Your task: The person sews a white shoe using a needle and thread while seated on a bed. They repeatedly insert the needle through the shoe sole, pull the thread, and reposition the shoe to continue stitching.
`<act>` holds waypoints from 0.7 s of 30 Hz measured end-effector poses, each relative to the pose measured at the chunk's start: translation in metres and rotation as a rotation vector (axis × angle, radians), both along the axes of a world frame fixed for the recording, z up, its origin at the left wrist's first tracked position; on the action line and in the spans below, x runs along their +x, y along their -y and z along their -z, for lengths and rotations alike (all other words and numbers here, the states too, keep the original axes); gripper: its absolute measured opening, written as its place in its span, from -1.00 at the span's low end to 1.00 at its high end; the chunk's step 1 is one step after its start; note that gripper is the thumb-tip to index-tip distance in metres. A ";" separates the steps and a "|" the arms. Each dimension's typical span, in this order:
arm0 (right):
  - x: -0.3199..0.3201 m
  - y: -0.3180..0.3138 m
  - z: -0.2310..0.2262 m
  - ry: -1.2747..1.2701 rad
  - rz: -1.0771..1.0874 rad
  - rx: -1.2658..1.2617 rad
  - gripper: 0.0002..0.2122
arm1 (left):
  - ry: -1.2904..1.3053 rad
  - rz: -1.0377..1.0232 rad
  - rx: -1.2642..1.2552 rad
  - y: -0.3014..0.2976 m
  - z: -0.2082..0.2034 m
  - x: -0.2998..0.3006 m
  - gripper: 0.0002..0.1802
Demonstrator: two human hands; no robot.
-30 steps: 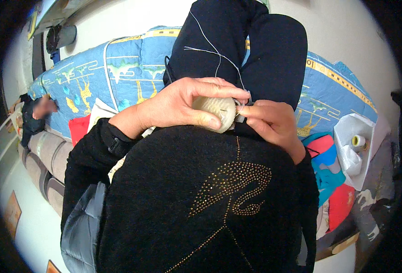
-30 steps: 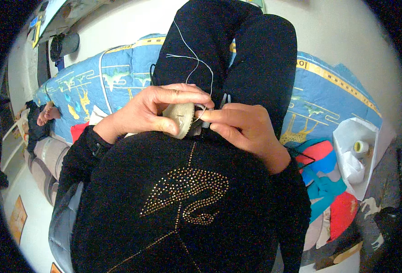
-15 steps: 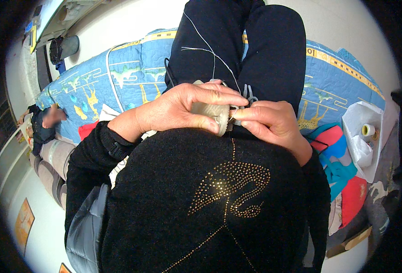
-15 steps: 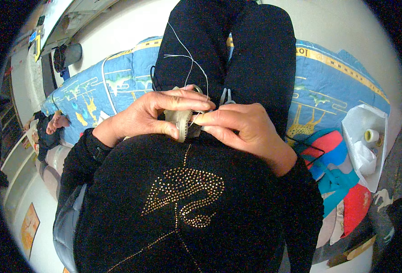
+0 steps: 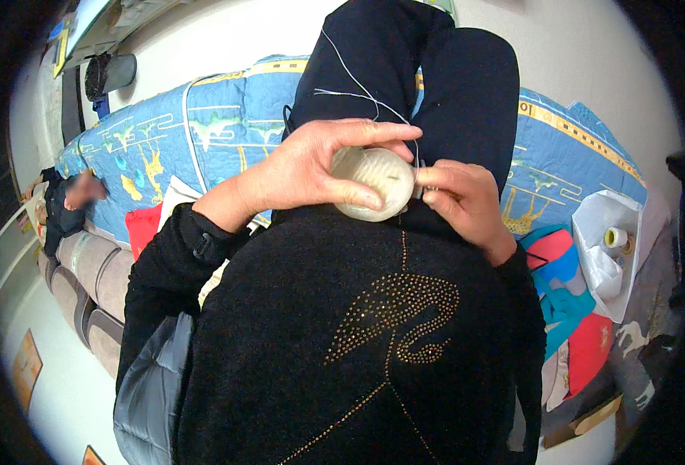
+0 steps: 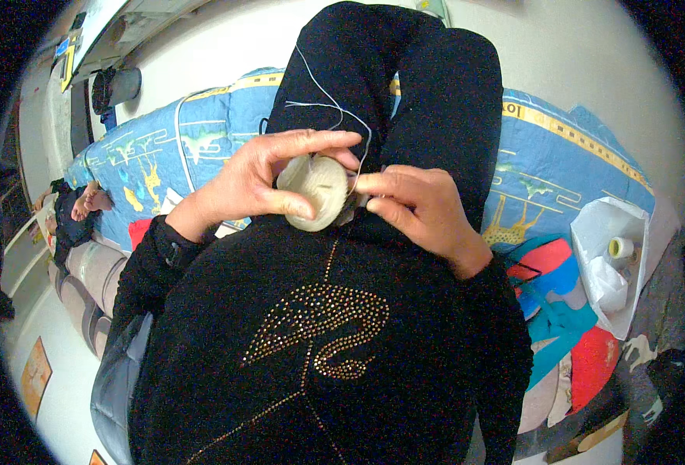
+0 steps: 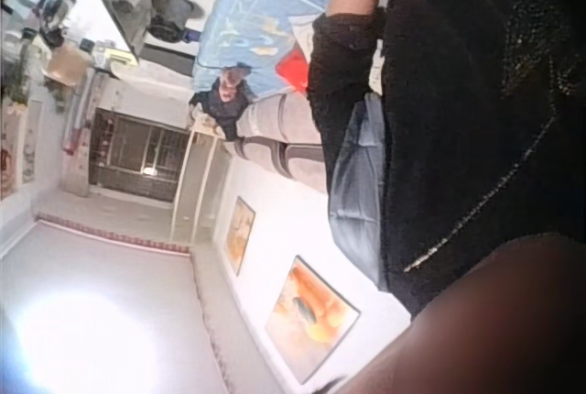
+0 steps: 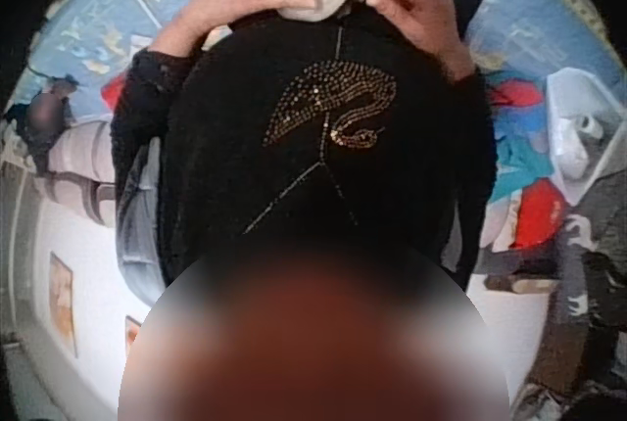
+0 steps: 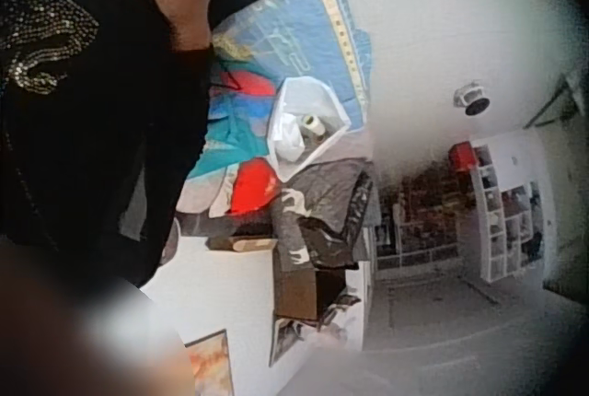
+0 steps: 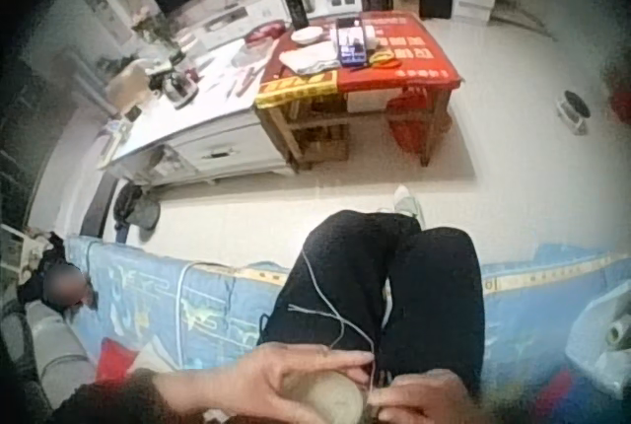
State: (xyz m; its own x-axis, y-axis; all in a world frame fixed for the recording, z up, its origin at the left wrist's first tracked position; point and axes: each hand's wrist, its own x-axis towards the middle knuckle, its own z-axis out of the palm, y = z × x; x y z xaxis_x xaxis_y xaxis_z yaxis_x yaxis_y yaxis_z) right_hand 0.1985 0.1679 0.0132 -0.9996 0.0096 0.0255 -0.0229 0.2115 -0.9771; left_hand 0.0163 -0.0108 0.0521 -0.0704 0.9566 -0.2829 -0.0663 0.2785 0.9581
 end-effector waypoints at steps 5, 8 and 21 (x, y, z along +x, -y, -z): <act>-0.010 -0.003 0.023 -0.062 0.116 0.042 -0.83 | -0.201 -0.024 -0.003 -0.003 0.009 -0.009 -0.34; -0.008 -0.005 0.031 -0.018 0.150 0.024 -0.83 | -0.238 -0.030 0.037 -0.011 0.015 -0.007 -0.42; -0.012 0.001 0.063 0.029 0.322 -0.015 -0.82 | -0.341 0.026 0.011 -0.045 0.040 -0.012 -0.57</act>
State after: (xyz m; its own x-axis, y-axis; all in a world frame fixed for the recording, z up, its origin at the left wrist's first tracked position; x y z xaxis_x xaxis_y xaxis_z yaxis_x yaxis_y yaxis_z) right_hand 0.1865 0.1669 -0.0495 -0.9454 0.3259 -0.0055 0.0709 0.1892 -0.9794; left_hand 0.0045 0.0344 0.0123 -0.1347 0.9623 -0.2365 0.2656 0.2650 0.9269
